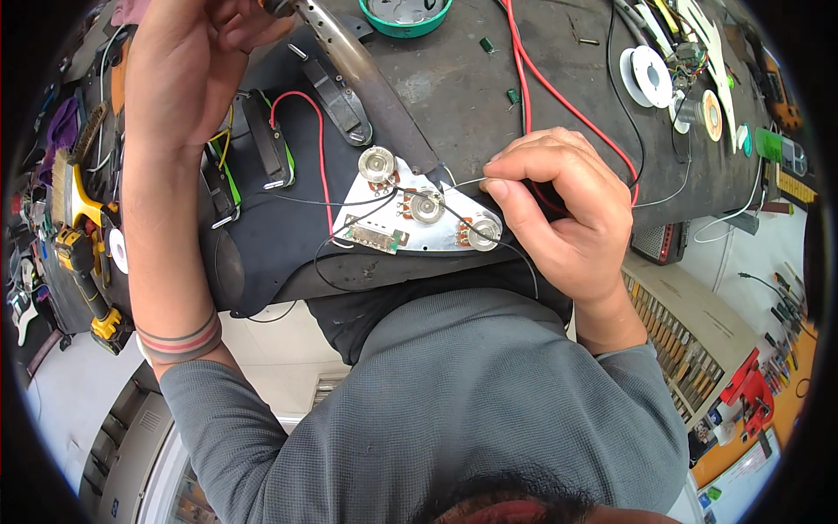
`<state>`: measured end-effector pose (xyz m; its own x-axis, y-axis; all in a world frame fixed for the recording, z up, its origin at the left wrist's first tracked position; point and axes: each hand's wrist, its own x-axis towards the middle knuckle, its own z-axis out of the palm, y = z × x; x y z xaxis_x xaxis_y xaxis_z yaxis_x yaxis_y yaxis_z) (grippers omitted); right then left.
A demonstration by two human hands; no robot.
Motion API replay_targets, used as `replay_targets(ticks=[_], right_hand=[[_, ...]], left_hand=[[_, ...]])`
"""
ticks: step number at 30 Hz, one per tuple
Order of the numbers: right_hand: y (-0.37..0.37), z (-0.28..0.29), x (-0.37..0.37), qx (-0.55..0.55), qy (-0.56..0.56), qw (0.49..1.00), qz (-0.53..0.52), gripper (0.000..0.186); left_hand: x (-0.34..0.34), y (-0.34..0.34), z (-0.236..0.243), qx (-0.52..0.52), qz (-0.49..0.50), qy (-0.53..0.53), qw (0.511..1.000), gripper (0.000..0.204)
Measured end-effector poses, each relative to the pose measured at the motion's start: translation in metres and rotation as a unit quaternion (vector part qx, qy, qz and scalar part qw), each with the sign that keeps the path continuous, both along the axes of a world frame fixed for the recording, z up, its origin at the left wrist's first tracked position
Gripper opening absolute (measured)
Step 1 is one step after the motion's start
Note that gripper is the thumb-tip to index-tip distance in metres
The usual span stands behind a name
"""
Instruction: The person solders a wire onto a potentiometer on a guitar pickguard using a soldering iron and solder wire, then cuts the excess wire with shears.
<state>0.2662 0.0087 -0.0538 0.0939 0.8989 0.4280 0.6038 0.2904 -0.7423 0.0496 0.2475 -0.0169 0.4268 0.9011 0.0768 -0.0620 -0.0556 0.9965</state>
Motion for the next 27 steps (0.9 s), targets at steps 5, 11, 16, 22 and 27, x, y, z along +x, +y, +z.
replay_targets(ticks=[5,11,16,22,27], right_hand=[[0.0,0.002,0.0,-0.006,0.013,1.0,0.003,0.017],[0.003,0.005,0.0,-0.005,-0.006,1.0,0.013,0.017],[0.018,0.04,0.005,-0.044,-0.04,0.996,-0.06,0.013],[0.094,0.046,0.021,0.067,-0.196,0.978,-0.021,0.007],[0.112,0.051,0.023,0.022,-0.283,0.959,-0.008,0.01]], left_hand=[[-0.002,0.003,0.005,-0.029,-0.001,-0.03,0.999,0.03],[0.004,-0.012,0.014,-0.031,-0.024,-0.032,0.999,0.029],[-0.009,0.007,0.008,-0.005,0.002,-0.118,0.993,0.034],[-0.013,0.013,0.01,-0.017,0.064,-0.182,0.981,0.035],[-0.023,0.024,0.011,-0.026,0.056,-0.216,0.974,0.034]])
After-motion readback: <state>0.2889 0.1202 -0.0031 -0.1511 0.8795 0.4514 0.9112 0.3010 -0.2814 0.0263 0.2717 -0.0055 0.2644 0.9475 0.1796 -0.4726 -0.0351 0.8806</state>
